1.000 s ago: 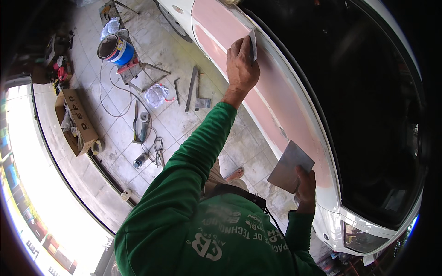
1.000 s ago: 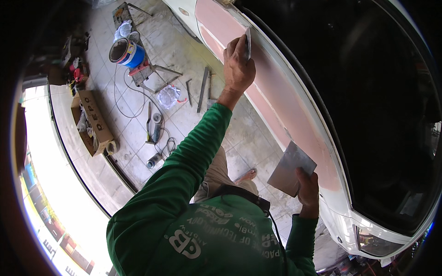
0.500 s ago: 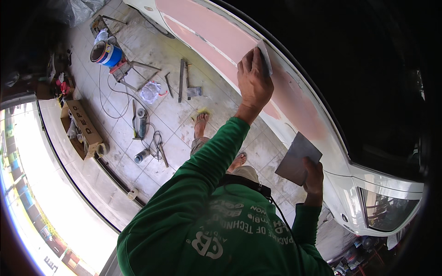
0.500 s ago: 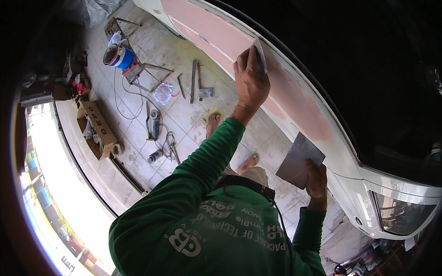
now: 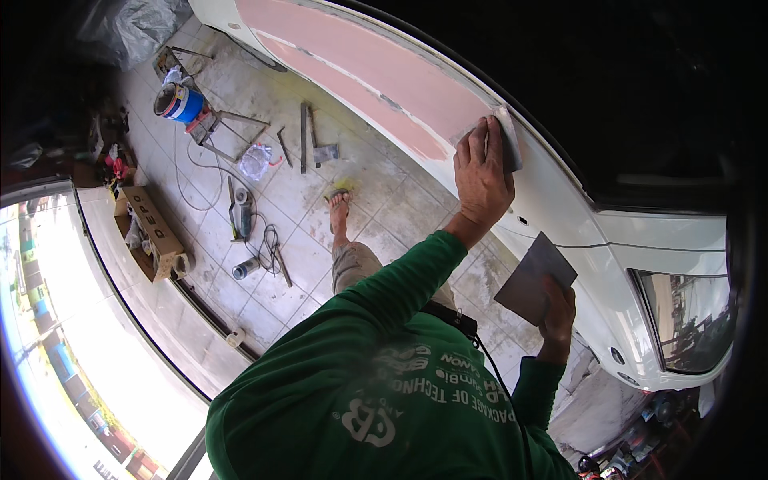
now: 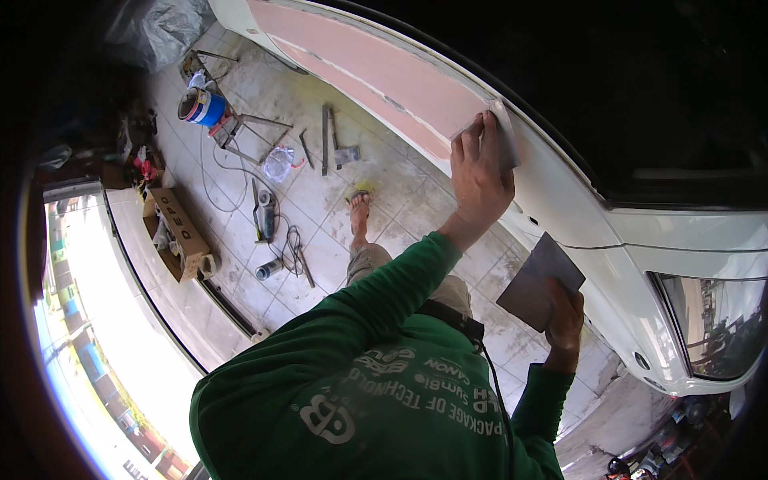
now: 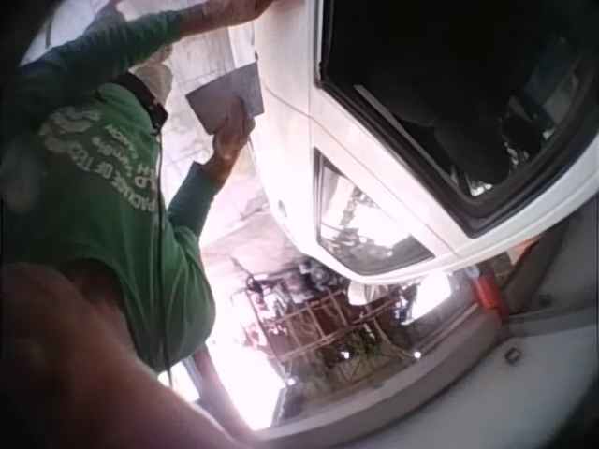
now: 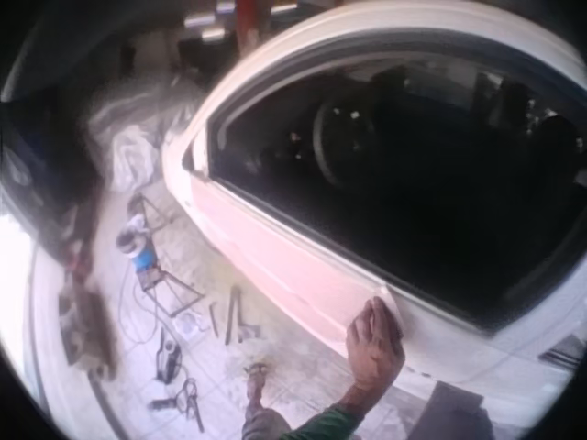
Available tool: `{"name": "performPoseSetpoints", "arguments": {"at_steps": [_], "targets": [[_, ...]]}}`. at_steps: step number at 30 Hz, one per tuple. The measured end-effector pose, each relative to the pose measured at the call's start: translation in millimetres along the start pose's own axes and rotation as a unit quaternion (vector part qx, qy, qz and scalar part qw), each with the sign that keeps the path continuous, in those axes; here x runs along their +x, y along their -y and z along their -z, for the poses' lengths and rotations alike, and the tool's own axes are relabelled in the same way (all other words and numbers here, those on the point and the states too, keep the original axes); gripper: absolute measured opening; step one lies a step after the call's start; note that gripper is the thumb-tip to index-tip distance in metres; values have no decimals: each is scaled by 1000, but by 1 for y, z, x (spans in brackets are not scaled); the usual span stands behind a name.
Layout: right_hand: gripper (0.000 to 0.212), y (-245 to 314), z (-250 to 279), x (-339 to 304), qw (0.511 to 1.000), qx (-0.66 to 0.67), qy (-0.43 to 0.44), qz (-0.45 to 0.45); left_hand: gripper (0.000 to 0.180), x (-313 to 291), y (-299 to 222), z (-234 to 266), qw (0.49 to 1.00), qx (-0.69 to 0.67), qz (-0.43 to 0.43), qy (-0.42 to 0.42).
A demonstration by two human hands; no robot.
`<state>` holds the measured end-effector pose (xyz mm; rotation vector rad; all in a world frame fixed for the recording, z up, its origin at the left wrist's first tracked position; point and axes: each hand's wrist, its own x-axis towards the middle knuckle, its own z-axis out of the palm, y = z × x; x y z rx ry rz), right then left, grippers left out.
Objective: The person sands the side of a white car door using a sanding block and sandpaper. They move along the door panel, smoothing the surface of the pink filler material.
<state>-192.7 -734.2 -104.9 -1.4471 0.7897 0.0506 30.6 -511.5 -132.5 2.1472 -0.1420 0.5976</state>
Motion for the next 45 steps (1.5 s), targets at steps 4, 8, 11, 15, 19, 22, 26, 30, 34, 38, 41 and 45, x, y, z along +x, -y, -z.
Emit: {"name": "performPoseSetpoints", "arguments": {"at_steps": [4,8,11,15,19,22,26,30,34,38,41,45], "targets": [[37,4,18,-7,999,48,-1,-8,83,-38,-34,-14,998,-48,-28,13],[43,10,-12,-5,995,87,10,40,81,-52,-42,15,976,-167,-28,139],[48,1,-45,8,991,-6,42,123,80,-32,-24,65,939,-263,-96,198],[53,-2,-126,12,968,-2,189,164,69,-7,-7,166,887,-322,-208,257],[51,17,-218,8,918,331,193,-104,57,-6,85,207,894,-227,-242,300],[57,24,-236,17,870,385,293,-96,60,-11,209,222,886,-172,-189,386],[57,72,-307,19,922,276,268,-51,81,57,361,235,921,-237,147,271],[59,79,-358,25,947,256,166,-101,65,198,499,248,986,-50,161,9],[59,87,-400,16,968,219,90,-83,55,329,585,259,946,-195,241,-95],[55,103,-426,17,977,128,153,-72,53,410,593,268,971,-93,195,-102],[58,110,-443,21,984,96,132,-66,49,440,589,268,974,-42,207,-83],[60,109,-447,29,991,67,99,-59,56,451,588,259,983,-34,160,-82]]}}
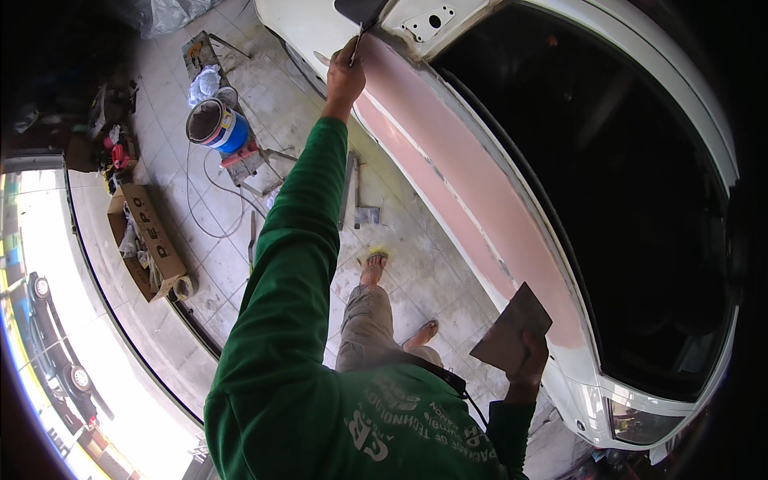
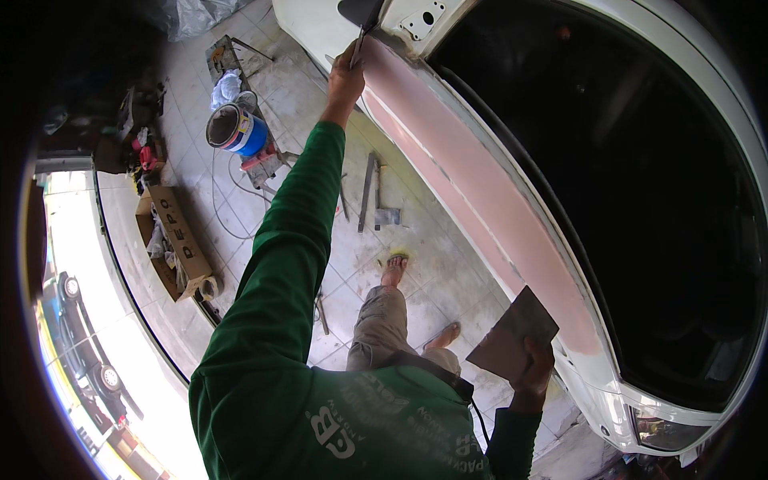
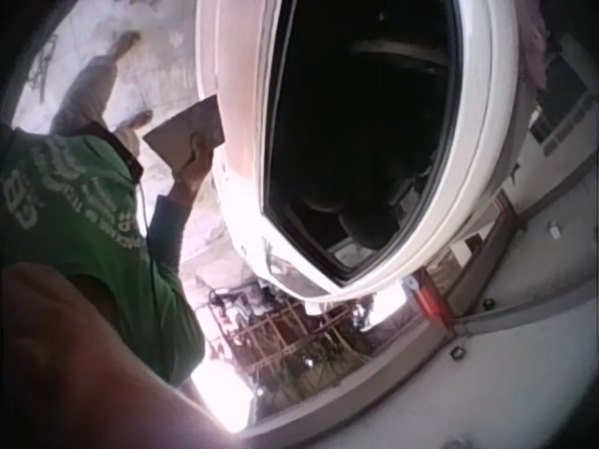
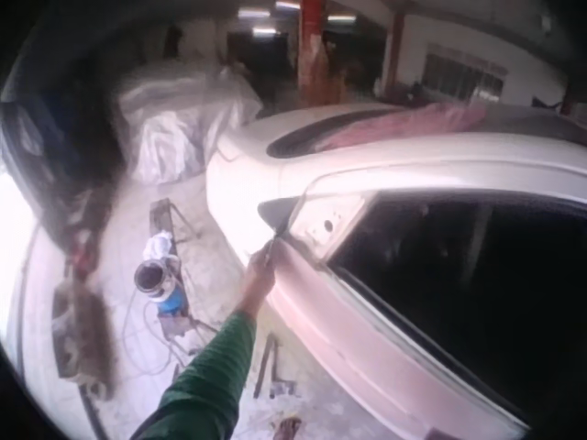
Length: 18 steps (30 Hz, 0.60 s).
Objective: The person sands the side of a white car door using a sanding block and sandpaper. They move along the door panel, smoothing the surface of the pink filler material.
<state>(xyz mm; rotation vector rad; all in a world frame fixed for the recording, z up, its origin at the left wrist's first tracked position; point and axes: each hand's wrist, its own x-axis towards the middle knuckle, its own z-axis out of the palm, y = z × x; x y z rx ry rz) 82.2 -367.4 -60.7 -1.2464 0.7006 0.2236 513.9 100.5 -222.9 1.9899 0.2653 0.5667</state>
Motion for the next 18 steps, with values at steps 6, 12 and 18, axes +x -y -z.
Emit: {"name": "performPoseSetpoints", "arguments": {"at_steps": [6,12,18], "targets": [[62,-2,12,7,1000,-2,0,-2,69,-37,-10,-34,997,5,-39,-70],[64,2,39,14,998,30,57,-15,76,-133,-71,-59,998,-19,-30,-47],[66,10,67,6,992,53,113,-29,67,-241,-145,-84,998,11,-60,-29]]}}
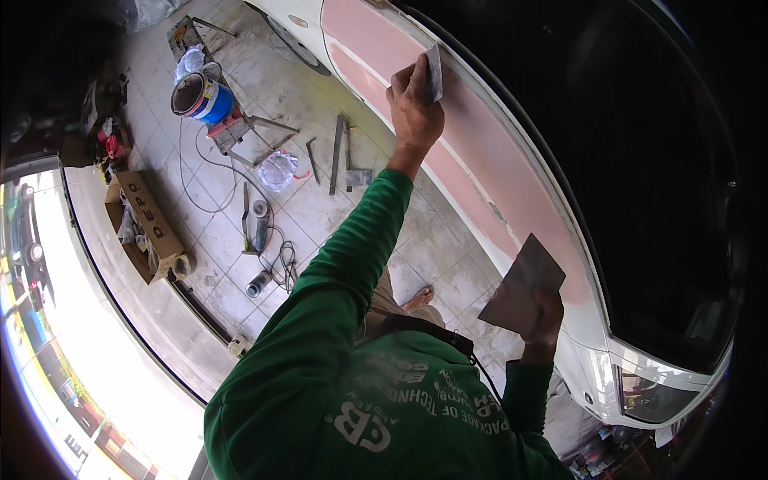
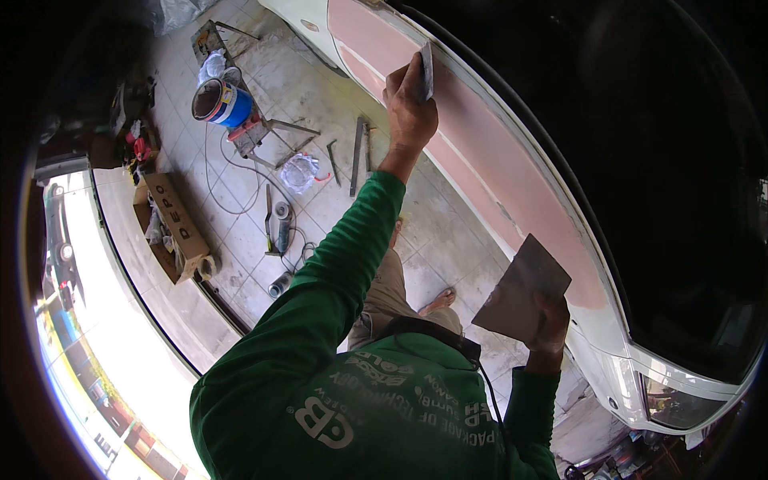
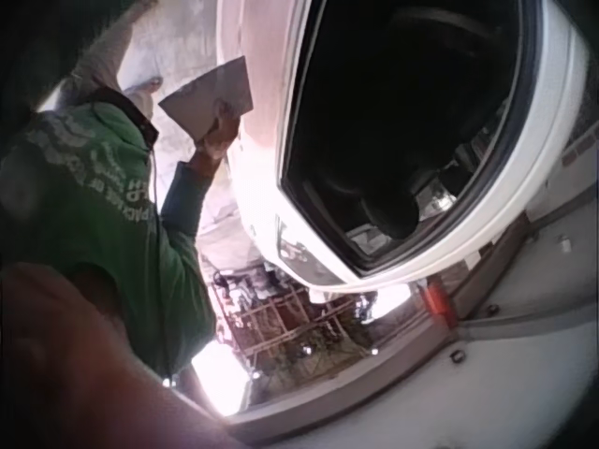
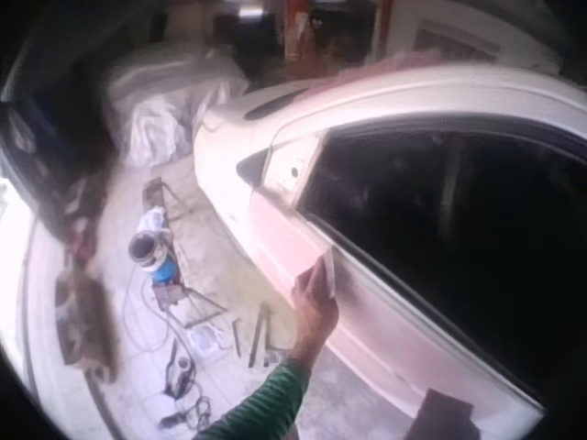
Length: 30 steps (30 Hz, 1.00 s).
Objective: The person sands the side of a white car door using a sanding block and sandpaper. They move along the door panel, smoothing the surface of the pink filler material.
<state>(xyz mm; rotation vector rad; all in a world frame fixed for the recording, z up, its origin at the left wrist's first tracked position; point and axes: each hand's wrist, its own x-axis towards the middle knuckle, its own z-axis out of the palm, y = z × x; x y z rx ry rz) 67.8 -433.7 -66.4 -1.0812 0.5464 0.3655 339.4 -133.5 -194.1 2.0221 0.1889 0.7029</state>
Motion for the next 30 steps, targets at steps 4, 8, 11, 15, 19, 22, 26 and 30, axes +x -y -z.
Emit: {"name": "performPoseSetpoints", "arguments": {"at_steps": [4,8,11,15,19,22,26,30], "targets": [[66,0,37,-30,999,0,-37,28,69,-65,-51,-18,1000,10,-29,-5],[67,-8,98,-64,997,15,-63,44,66,-133,-109,-32,999,-10,-18,38],[62,-9,132,-97,994,27,-91,54,69,-186,-149,-45,998,-4,-31,46],[57,-19,202,-141,988,36,-138,61,76,-256,-198,-62,997,4,-51,65],[54,-29,264,-184,982,59,-159,78,79,-318,-241,-79,995,-5,-77,67],[56,-32,290,-206,981,86,-143,98,79,-362,-269,-90,993,-6,-77,88],[60,-37,317,-230,977,97,-144,124,78,-408,-301,-96,991,-20,-74,110],[62,-41,330,-243,975,96,-144,141,84,-436,-323,-94,987,-26,-75,139]]}}
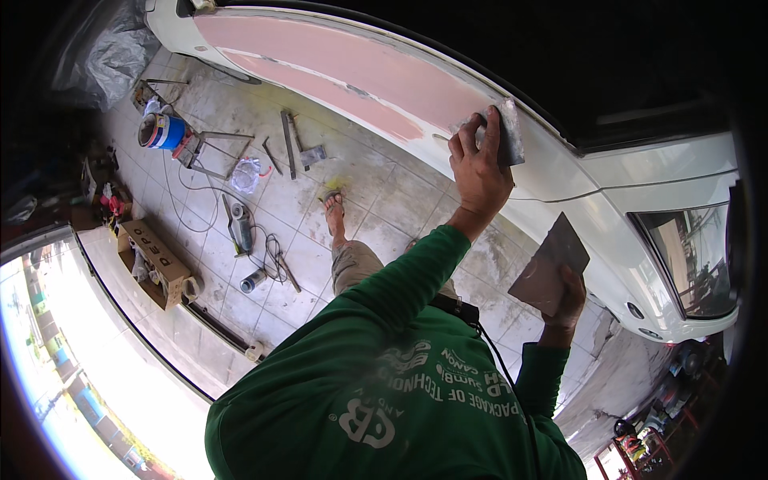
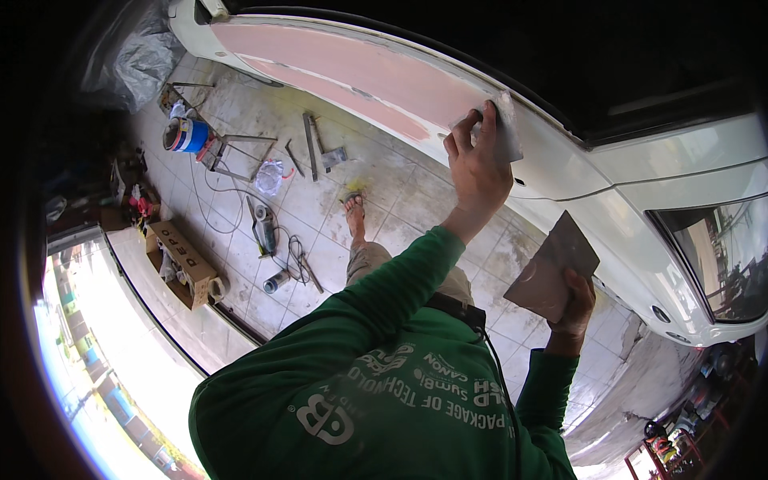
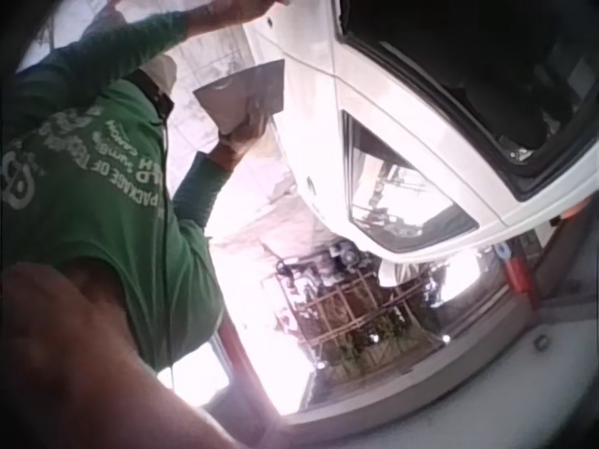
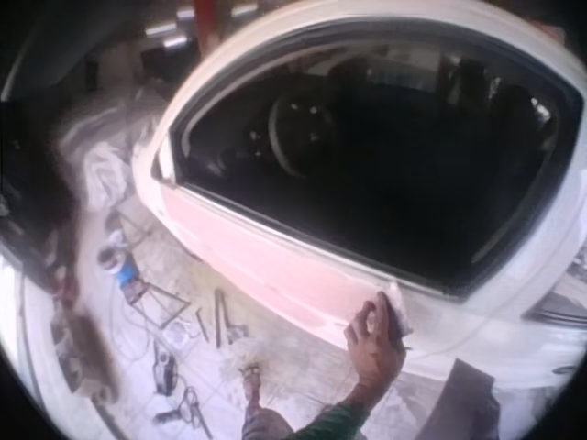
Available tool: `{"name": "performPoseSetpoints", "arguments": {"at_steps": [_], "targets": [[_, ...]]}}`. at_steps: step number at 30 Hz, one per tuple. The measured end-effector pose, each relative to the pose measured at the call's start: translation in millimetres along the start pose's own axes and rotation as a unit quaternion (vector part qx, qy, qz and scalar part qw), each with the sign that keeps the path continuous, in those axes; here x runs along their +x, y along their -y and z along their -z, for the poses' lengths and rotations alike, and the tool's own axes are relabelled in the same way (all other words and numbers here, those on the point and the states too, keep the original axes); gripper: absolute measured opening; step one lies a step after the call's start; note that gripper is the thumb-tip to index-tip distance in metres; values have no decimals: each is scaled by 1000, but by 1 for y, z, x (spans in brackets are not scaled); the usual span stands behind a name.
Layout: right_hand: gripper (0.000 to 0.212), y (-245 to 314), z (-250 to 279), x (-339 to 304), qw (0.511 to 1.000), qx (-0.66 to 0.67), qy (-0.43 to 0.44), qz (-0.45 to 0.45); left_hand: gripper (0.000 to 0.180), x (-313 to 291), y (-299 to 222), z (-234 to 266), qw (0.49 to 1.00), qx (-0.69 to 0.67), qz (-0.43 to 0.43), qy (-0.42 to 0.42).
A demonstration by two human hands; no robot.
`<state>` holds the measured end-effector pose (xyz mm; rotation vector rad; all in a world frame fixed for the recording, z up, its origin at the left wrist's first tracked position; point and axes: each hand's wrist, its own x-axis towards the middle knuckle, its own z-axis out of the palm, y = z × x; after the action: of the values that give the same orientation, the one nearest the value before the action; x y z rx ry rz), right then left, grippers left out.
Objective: The person sands the side of a white car door using a sanding block and sandpaper. They move along the door panel, smoothing the surface of the pink filler material.
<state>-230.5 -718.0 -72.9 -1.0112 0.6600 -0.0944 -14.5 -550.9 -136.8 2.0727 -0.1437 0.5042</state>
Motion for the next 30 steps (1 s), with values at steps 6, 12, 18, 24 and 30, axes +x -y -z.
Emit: {"name": "performPoseSetpoints", "arguments": {"at_steps": [6,12,18,24,30], "targets": [[57,-4,-25,9,998,36,45,-13,77,-6,-5,46,967,-103,-18,234],[51,-54,-104,46,995,44,44,-81,68,0,34,179,858,-350,-115,358],[49,-64,-229,55,981,32,174,-75,68,-30,248,255,913,-157,160,342],[51,-110,-303,86,983,-117,82,-115,59,112,470,273,971,-102,212,39],[51,-131,-371,103,982,-68,48,-172,55,307,580,309,974,-76,177,-121]]}}
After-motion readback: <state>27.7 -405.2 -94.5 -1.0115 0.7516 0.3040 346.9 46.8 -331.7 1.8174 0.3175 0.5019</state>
